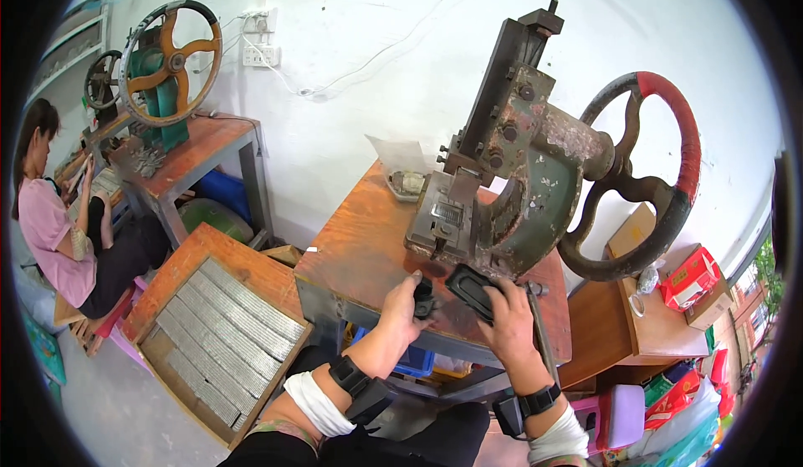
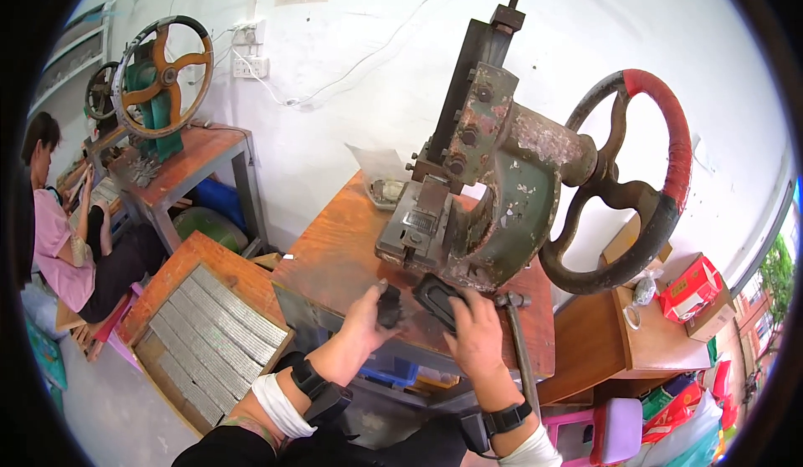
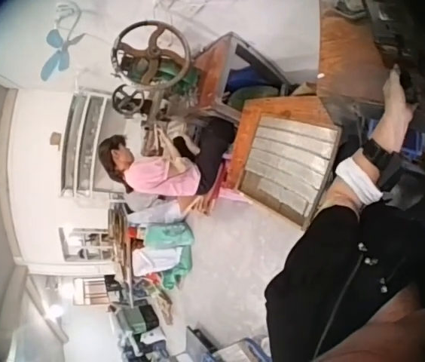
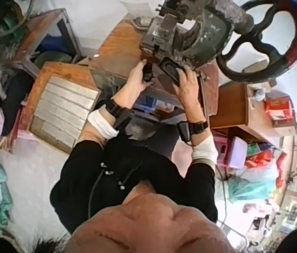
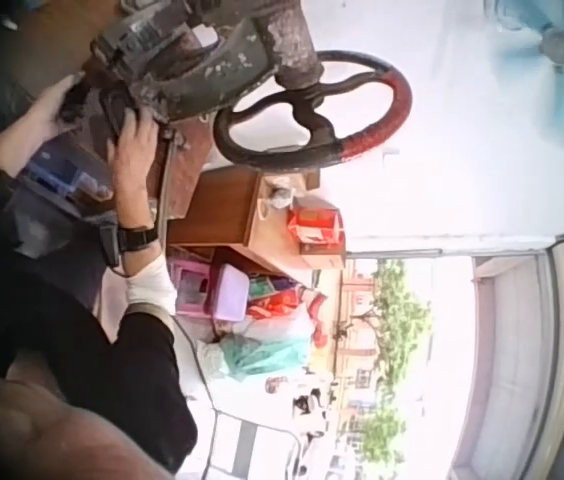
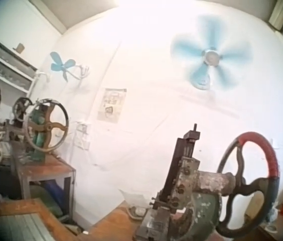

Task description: Operating a manual press machine to stamp and assemble small metal components.

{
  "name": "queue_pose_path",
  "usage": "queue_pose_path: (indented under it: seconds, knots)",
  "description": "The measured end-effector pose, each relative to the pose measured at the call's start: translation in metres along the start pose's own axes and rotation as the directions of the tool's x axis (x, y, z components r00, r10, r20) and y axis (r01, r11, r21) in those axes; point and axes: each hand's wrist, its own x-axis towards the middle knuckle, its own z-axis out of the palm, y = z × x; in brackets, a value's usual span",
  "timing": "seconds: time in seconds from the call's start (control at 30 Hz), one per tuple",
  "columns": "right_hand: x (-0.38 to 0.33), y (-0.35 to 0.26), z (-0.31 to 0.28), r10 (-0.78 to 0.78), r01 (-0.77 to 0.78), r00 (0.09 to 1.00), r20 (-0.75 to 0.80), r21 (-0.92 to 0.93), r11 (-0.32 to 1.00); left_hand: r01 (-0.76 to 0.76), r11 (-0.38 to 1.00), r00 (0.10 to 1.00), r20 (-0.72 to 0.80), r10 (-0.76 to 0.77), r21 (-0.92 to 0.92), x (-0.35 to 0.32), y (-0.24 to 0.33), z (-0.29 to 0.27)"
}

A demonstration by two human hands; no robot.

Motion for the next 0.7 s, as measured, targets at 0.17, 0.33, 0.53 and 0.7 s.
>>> queue_pose_path:
  seconds: [0.17, 0.33, 0.53, 0.7]
  knots:
    - [-0.048, 0.049, 0.048, 0.302, -0.300, 0.952, -0.046, 0.029, 0.953, -0.441, -0.312, 0.585, 0.534, 0.611, 0.841, 0.017, 0.017, 0.001]
    - [-0.058, 0.065, 0.062, 0.409, -0.404, 0.911, -0.050, 0.083, 0.911, -0.060, -0.699, 0.696, 0.532, 0.482, 0.712, 0.022, 0.032, -0.003]
    - [-0.052, 0.038, 0.046, 0.279, -0.246, 0.906, -0.319, 0.139, 0.959, -0.365, 0.269, 0.829, 0.180, 0.529, 0.891, 0.030, 0.052, -0.022]
    - [-0.013, -0.041, 0.049, 0.226, -0.131, 0.972, -0.067, 0.643, 0.755, -0.104, 0.993, 0.988, 0.110, 0.111, -0.062, -0.003, 0.032, -0.017]
